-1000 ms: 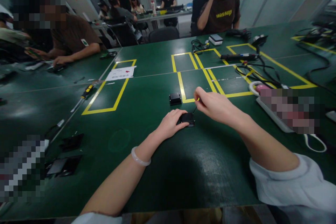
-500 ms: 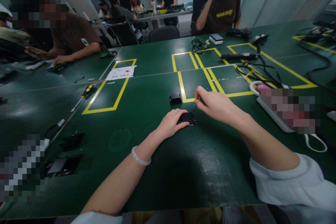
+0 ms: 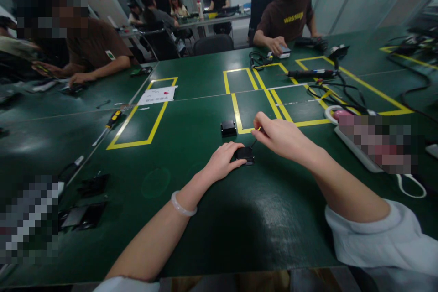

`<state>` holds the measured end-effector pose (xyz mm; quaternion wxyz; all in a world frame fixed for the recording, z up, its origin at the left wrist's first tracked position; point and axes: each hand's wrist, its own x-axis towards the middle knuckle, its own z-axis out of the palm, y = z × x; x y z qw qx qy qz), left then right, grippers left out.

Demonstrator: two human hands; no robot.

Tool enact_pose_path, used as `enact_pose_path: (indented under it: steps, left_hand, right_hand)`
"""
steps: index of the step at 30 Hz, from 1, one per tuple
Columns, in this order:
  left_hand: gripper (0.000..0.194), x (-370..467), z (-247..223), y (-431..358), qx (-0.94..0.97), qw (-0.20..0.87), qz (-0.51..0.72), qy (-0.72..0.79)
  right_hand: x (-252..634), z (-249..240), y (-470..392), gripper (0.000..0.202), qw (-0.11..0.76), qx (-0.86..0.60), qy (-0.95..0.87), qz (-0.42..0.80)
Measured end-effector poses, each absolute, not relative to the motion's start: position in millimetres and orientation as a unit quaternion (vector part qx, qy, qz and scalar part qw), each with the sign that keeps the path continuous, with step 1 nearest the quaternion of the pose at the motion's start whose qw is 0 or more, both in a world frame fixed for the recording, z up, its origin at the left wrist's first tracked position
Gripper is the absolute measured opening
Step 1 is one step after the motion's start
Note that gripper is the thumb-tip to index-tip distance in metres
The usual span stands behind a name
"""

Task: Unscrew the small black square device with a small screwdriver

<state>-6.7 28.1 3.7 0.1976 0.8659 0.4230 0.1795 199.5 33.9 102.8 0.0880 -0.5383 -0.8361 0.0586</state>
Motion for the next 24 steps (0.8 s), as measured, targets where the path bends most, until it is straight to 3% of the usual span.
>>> enact_pose_path:
  steps: [24]
  left_hand:
    - [0.037, -7.3, 3.5, 28.6, 0.868, 0.198, 0.180, 0.419]
  right_hand:
    - [199.6, 102.8, 32.8, 0.019, 0.087, -0.531, -0.841, 0.050]
